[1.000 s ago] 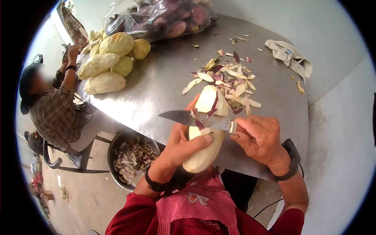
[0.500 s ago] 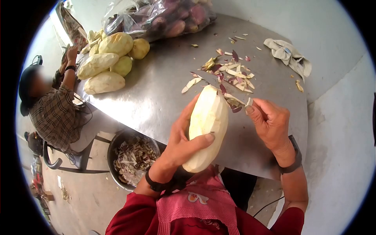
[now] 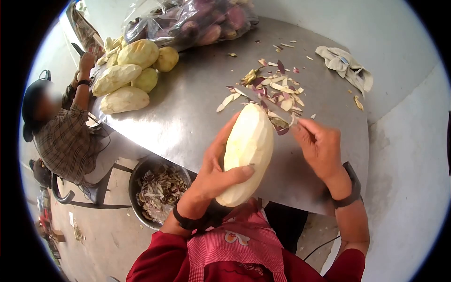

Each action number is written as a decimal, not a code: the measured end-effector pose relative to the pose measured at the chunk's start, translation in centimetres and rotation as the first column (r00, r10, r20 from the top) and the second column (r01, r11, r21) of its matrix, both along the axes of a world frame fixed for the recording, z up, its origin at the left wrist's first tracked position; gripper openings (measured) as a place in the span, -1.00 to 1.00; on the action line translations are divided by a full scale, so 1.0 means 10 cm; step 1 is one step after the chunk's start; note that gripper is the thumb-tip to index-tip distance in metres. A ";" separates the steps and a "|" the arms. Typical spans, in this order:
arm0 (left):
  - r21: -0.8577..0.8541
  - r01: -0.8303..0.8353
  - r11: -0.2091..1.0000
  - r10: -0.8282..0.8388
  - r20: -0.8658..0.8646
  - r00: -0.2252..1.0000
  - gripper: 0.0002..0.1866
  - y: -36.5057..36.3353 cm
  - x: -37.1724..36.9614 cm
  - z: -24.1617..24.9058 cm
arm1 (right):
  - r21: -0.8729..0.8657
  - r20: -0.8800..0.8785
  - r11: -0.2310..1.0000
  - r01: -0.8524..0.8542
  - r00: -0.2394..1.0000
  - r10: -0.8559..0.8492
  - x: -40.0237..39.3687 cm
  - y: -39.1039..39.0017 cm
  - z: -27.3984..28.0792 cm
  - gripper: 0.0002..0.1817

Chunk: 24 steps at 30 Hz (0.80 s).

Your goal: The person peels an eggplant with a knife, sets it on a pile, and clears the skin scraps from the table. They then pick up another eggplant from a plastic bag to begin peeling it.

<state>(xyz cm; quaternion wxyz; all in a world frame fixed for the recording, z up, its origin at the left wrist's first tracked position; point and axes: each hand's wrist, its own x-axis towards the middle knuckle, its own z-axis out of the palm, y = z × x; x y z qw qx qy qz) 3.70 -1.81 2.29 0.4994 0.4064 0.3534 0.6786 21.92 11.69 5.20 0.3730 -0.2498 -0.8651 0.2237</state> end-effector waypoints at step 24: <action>-0.067 -0.022 0.997 0.038 0.240 0.970 -0.36 0.04 -0.05 -0.06 | -0.090 -0.074 0.992 -0.084 0.994 0.077 -0.04 -0.15 -0.01 -0.78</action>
